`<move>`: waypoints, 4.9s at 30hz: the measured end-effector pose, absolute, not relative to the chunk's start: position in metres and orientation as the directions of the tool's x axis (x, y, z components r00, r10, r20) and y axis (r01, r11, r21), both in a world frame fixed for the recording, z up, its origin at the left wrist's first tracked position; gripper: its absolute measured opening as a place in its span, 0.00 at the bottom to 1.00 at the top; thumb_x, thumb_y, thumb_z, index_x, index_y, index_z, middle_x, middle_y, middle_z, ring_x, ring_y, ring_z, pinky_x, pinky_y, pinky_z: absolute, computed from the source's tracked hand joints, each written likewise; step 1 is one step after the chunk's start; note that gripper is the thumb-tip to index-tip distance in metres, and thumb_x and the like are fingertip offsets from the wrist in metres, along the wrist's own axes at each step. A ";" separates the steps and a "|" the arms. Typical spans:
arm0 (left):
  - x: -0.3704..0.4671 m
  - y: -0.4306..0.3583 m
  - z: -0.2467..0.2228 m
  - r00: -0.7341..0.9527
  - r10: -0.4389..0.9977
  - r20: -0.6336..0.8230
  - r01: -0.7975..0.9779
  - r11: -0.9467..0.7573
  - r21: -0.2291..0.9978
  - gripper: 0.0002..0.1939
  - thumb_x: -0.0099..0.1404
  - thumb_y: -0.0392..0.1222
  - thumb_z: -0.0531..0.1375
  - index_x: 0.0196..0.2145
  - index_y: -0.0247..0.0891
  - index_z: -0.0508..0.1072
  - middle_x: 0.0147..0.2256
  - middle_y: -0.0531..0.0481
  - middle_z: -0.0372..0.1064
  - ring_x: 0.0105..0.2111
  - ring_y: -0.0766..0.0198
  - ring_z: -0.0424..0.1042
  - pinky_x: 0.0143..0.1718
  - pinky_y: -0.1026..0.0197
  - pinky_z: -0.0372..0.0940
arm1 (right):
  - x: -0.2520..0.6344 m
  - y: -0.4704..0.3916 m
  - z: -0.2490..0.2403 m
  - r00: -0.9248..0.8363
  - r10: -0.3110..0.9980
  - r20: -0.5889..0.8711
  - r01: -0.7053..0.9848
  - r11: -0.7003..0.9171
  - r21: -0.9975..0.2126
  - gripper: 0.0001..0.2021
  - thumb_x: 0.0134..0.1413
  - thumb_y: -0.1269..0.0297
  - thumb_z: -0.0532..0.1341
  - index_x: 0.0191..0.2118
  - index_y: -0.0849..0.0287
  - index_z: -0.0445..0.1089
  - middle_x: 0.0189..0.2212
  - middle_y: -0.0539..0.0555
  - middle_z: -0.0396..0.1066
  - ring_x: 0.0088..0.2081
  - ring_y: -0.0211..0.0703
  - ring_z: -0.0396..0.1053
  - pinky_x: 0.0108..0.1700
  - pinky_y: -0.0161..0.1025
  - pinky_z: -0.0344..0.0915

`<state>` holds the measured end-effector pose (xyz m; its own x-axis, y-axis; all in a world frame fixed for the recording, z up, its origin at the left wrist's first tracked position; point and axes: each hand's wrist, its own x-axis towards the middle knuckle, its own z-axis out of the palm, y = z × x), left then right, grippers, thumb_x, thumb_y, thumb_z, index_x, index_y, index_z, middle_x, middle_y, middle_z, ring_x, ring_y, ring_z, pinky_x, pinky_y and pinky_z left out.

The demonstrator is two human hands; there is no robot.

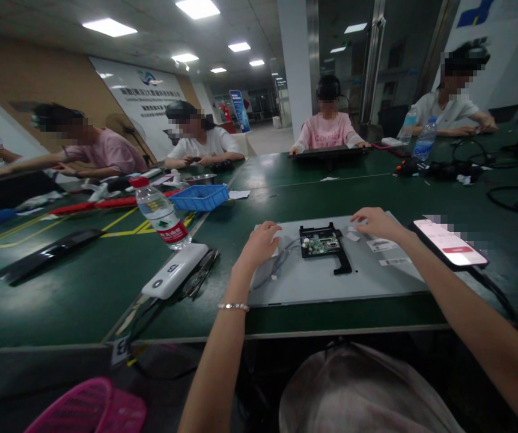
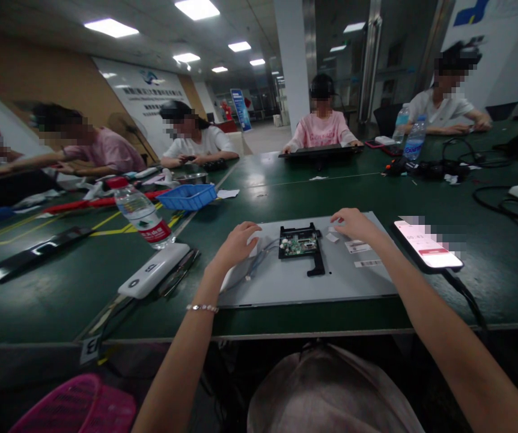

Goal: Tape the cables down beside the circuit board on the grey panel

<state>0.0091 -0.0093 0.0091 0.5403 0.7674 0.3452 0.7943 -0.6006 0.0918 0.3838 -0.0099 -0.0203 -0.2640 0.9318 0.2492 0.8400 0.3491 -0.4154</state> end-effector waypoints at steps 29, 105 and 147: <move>0.074 0.001 0.015 0.706 0.688 0.167 0.609 -0.711 0.352 0.39 0.62 0.60 0.56 0.63 0.36 0.51 0.62 0.39 0.50 0.62 0.52 0.51 0.62 0.52 0.50 | 0.384 -0.010 -0.024 -0.352 0.906 0.235 0.822 0.419 -0.385 0.15 0.53 0.55 0.60 0.41 0.58 0.75 0.39 0.56 0.74 0.36 0.44 0.72 0.38 0.38 0.67; 0.056 0.007 0.003 0.754 0.656 -0.007 0.539 -0.613 0.578 0.59 0.45 0.61 0.67 0.65 0.35 0.44 0.64 0.36 0.47 0.63 0.43 0.49 0.63 0.45 0.47 | 0.252 0.017 -0.008 -0.423 0.865 0.270 0.862 0.476 -0.175 0.12 0.59 0.68 0.55 0.42 0.56 0.77 0.40 0.56 0.75 0.42 0.45 0.70 0.41 0.35 0.62; 0.059 0.004 0.007 0.724 0.687 -0.060 0.602 -0.587 0.541 0.61 0.45 0.64 0.66 0.66 0.35 0.39 0.66 0.36 0.38 0.65 0.45 0.43 0.65 0.48 0.43 | 0.313 -0.005 0.011 -0.374 0.892 0.254 0.845 0.441 -0.303 0.14 0.56 0.67 0.56 0.46 0.61 0.75 0.45 0.57 0.74 0.46 0.47 0.70 0.50 0.37 0.62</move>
<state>0.0586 0.0036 0.0067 0.7241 0.6871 -0.0597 0.6018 -0.5871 0.5414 0.3128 -0.0046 0.0114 -0.3744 0.8919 0.2537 0.8447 0.4409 -0.3033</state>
